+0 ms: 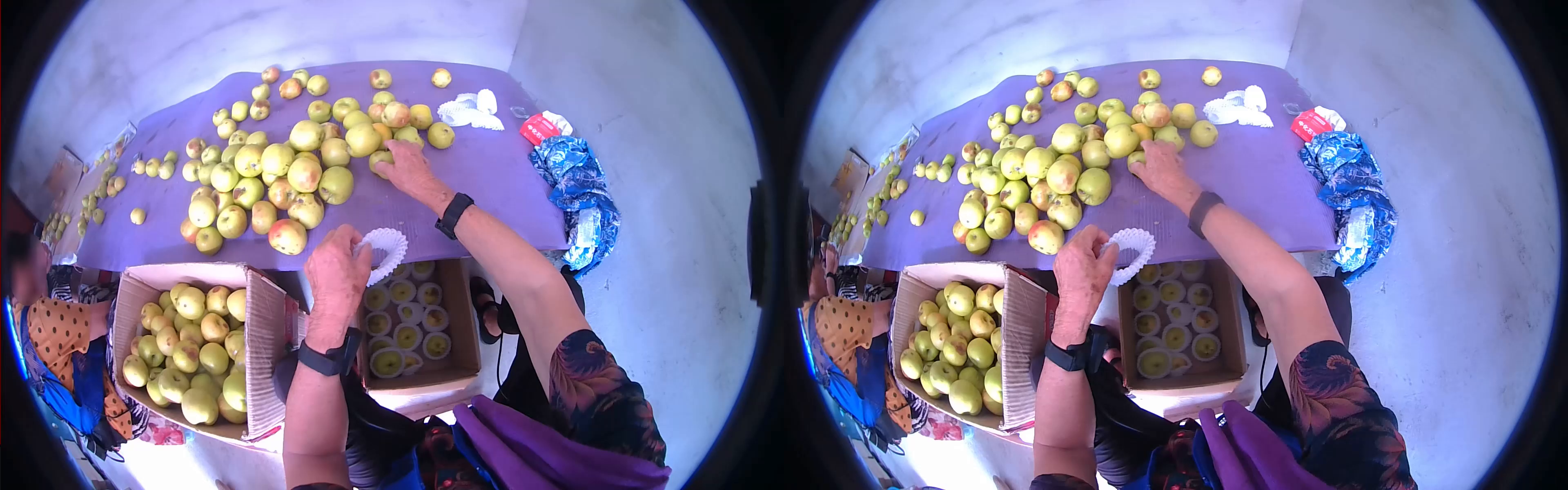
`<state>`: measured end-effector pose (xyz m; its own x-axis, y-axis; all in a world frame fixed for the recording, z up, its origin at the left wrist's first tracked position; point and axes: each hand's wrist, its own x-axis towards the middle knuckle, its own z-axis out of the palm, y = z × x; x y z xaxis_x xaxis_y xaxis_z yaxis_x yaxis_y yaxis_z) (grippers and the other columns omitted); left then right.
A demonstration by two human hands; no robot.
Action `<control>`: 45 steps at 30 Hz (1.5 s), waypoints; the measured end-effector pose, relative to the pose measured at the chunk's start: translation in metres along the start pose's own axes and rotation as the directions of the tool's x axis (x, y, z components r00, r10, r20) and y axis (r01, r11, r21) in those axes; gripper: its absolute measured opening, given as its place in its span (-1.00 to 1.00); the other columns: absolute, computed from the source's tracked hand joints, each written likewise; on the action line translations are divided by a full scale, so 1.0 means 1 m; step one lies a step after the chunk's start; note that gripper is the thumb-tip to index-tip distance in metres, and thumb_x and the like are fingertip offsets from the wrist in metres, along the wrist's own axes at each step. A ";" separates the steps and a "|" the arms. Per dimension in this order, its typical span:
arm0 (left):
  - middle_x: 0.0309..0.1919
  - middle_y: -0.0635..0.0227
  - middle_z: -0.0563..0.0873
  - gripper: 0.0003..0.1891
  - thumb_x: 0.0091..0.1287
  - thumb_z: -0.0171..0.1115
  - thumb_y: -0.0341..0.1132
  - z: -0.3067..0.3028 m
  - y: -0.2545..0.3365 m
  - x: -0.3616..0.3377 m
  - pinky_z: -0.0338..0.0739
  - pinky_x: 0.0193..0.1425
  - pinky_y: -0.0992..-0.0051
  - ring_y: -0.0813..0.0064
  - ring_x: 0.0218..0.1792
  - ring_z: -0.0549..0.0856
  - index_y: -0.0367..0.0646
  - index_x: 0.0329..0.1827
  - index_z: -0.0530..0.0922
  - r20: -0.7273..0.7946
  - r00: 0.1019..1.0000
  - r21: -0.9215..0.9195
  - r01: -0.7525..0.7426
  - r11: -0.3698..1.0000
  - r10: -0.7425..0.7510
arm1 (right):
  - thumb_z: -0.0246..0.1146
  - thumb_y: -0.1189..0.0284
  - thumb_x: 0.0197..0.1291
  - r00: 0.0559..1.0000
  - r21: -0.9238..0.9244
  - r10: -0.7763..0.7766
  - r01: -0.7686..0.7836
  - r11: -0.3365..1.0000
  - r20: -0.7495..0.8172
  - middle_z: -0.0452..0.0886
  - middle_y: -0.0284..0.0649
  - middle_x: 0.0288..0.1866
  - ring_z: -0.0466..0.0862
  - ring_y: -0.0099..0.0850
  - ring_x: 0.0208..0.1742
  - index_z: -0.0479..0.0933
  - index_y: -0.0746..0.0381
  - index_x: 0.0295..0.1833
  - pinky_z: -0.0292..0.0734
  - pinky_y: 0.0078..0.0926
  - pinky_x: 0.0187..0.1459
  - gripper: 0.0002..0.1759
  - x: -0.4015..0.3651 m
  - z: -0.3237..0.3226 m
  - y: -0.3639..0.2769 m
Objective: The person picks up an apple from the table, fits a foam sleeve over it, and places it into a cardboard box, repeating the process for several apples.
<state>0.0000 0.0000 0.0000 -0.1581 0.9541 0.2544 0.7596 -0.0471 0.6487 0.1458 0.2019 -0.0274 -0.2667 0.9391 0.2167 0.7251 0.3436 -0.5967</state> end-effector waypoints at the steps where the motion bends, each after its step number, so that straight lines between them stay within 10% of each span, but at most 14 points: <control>1: -0.44 0.17 0.63 -0.81 0.10 0.34 -0.30 0.001 0.000 -0.001 0.49 -0.27 0.22 0.12 -0.37 0.64 -0.18 -0.31 0.55 -0.063 0.996 0.002 -0.057 0.998 0.057 | 0.39 0.20 -0.01 0.998 -0.094 -0.006 0.000 0.996 -0.057 0.43 -0.02 0.17 0.39 -0.06 0.28 0.45 0.15 0.20 0.40 -0.16 0.21 -0.37 -0.003 -0.001 -0.002; 18: -0.41 0.17 0.65 -0.82 0.11 0.33 -0.29 -0.006 -0.003 0.003 0.52 -0.25 0.18 0.11 -0.33 0.67 -0.15 -0.30 0.56 -0.076 0.996 -0.058 0.040 0.998 -0.044 | 0.46 0.31 -0.22 0.998 0.038 -0.017 0.019 0.999 -0.057 0.57 0.11 -0.02 0.57 -0.07 0.09 0.46 0.32 0.10 0.49 -0.22 0.05 -0.31 -0.025 -0.016 0.005; 24: -0.46 0.20 0.65 -0.83 0.11 0.33 -0.31 -0.001 -0.006 0.009 0.51 -0.29 0.22 0.16 -0.42 0.66 -0.16 -0.32 0.55 -0.226 0.973 -0.050 0.036 0.998 -0.046 | 0.45 0.29 -0.15 0.999 0.349 0.034 -0.022 0.937 -0.027 0.57 -0.01 0.01 0.59 -0.22 0.04 0.46 0.39 0.13 0.49 -0.36 0.05 -0.31 -0.046 -0.034 0.020; 29: -0.52 0.24 0.63 -0.80 0.14 0.33 -0.28 0.014 0.000 0.008 0.52 -0.32 0.29 0.24 -0.46 0.65 -0.16 -0.28 0.52 -0.295 0.955 0.005 -0.004 1.000 0.005 | 0.38 0.43 0.03 0.993 0.941 0.003 -0.116 0.318 0.121 0.58 -0.18 0.06 0.58 -0.42 0.10 0.44 0.36 0.21 0.47 -0.45 0.12 -0.40 -0.105 -0.067 -0.018; 38: -0.47 0.15 0.64 -0.82 0.12 0.33 -0.36 0.032 0.007 0.003 0.51 -0.34 0.19 0.02 -0.41 0.65 -0.14 -0.29 0.49 -0.242 0.970 0.009 -0.031 0.999 0.033 | 0.41 0.35 0.02 0.974 0.818 -0.179 -0.014 0.576 0.142 0.55 -0.20 0.13 0.50 -0.44 0.20 0.44 0.36 0.21 0.35 -0.46 0.24 -0.37 -0.138 -0.051 -0.033; 45: -0.59 0.43 0.56 -0.90 0.28 0.26 -0.42 0.035 0.004 0.002 0.44 -0.54 0.54 0.65 -0.62 0.50 -0.20 -0.31 0.49 -0.163 0.961 -0.638 0.072 0.767 -0.226 | 0.42 0.33 0.01 0.955 0.888 -0.101 -0.215 0.408 0.277 0.54 -0.18 0.12 0.53 -0.44 0.14 0.43 0.40 0.19 0.39 -0.44 0.20 -0.36 -0.138 -0.044 -0.030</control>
<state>0.0250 0.0126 -0.0222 -0.4258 0.8789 0.2148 0.1684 -0.1563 0.9733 0.1884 0.0622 -0.0054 -0.5039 0.8621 0.0528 -0.2106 -0.0633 -0.9755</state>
